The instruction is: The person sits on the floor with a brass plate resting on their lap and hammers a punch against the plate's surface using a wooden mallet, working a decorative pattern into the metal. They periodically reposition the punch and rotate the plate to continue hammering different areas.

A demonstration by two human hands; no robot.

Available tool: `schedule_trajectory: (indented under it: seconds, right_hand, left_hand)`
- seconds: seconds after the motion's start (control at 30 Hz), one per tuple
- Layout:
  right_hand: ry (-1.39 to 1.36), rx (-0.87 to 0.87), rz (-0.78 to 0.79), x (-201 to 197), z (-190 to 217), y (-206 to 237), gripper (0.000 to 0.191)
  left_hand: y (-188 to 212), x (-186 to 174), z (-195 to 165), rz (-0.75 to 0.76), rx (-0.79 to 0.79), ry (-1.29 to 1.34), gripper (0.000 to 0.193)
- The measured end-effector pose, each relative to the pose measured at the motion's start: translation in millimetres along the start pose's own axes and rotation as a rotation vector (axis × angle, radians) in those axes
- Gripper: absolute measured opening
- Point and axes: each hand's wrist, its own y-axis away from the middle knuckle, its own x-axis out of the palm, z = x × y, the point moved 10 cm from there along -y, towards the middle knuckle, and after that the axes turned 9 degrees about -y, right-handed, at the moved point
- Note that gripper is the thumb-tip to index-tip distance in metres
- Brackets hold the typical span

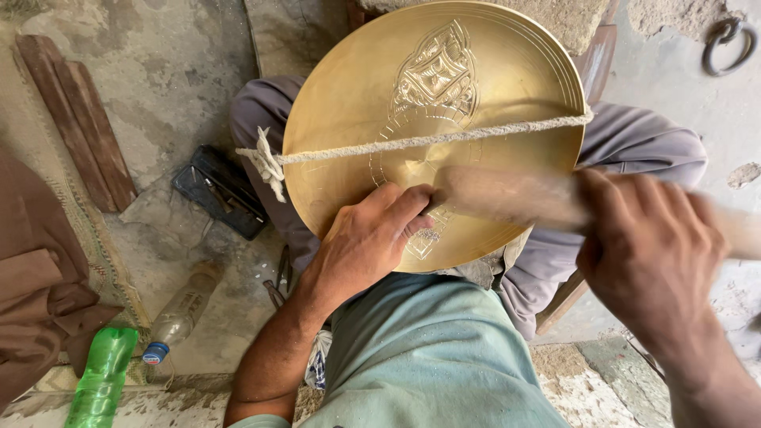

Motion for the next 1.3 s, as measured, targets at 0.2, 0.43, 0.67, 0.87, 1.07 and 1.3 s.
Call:
schedule_trajectory:
  seconds: [0.2, 0.43, 0.67, 0.87, 1.07, 1.3]
  right_hand:
    - [-1.036, 0.499, -0.142, 11.3, -40.0, 13.1, 0.041]
    - [-0.720, 0.255, -0.167, -1.6, -24.0, 8.1, 0.038]
    - [-0.475, 0.235, -0.102, 7.7, -21.1, 19.3, 0.040]
    - [-0.242, 0.190, -0.155, 5.4, -12.4, 25.8, 0.051]
    - [-0.624, 0.532, -0.207, 62.1, -75.6, 66.8, 0.045]
    - [-1.196, 0.803, -0.424, 169.8, -119.5, 118.3, 0.053]
  left_hand:
    - [-0.3, 2.6, 0.8, 0.019, 0.006, -0.058, 0.032]
    - [-1.1, 0.8, 0.8, 0.026, -0.002, -0.080, 0.031]
    - [-3.5, -1.2, -1.2, -0.010, 0.013, -0.070, 0.032]
    - [-2.8, 3.7, 4.3, -0.005, 0.017, -0.022, 0.028]
    - [12.3, -20.6, 15.9, -0.300, 0.011, 0.155, 0.023]
    - [2.5, 16.4, -19.5, -0.245, 0.199, -0.594, 0.069]
